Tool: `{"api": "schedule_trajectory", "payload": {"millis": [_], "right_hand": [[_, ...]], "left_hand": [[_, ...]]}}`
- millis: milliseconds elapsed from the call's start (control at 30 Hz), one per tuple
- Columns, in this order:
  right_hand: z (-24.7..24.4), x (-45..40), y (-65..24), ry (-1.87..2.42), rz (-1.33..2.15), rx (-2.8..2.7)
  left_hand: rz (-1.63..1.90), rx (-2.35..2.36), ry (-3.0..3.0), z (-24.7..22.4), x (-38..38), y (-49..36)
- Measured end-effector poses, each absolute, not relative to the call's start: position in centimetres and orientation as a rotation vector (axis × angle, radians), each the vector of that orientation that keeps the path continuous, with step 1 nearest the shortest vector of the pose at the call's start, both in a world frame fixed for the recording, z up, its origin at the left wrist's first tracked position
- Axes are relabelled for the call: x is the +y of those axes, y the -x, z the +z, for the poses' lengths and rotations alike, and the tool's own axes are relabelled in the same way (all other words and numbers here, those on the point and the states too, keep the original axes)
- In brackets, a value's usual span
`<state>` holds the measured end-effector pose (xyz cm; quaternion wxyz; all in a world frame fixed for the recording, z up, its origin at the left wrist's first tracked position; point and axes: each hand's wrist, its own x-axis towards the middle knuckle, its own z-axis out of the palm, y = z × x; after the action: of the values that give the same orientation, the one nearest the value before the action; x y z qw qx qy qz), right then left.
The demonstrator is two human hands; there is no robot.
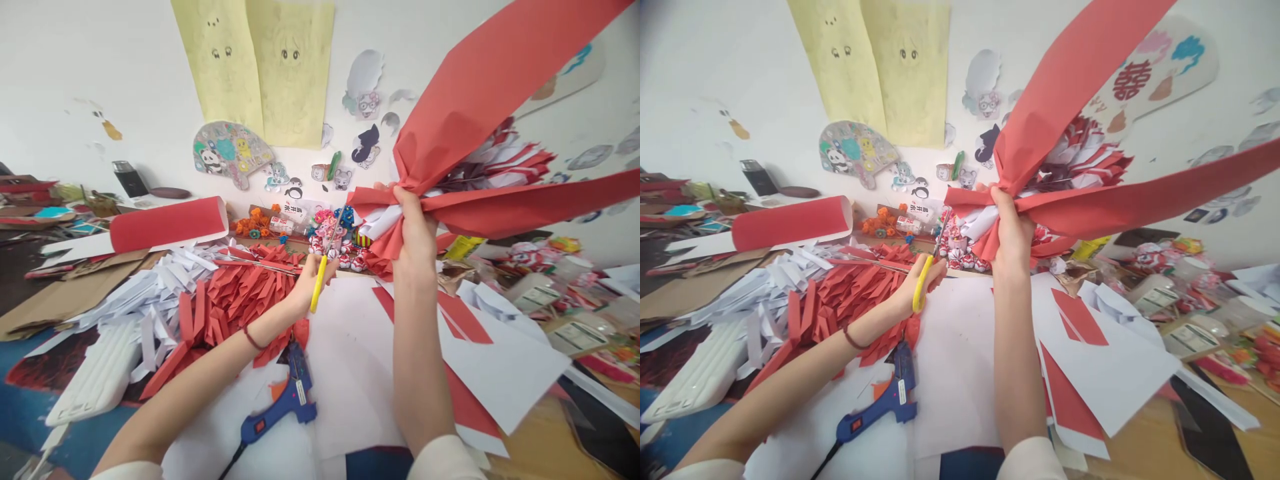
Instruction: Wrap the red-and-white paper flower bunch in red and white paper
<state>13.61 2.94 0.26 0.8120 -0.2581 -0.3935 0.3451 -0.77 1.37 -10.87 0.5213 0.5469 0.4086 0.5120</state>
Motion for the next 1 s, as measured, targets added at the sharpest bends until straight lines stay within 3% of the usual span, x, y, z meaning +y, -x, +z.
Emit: {"api": "schedule_trajectory", "payload": {"millis": [367,667,1000], "right_hand": [[-0.2,2.7,-12.3,0.401,0.656,-0.764],[-0.2,2.5,-12.0,0.526,0.565,-0.741],[-0.7,2.3,-11.7,0.501,0.551,-0.746]], "left_hand": [[1.236,0.749,-1.291,-9.5,-0.8,-0.5],[1.140,0.570,-1.230,-9.1,-3.5,-2.0],[1.141,0.615,-1.224,-7.5,-4.6,-2.9]]}}
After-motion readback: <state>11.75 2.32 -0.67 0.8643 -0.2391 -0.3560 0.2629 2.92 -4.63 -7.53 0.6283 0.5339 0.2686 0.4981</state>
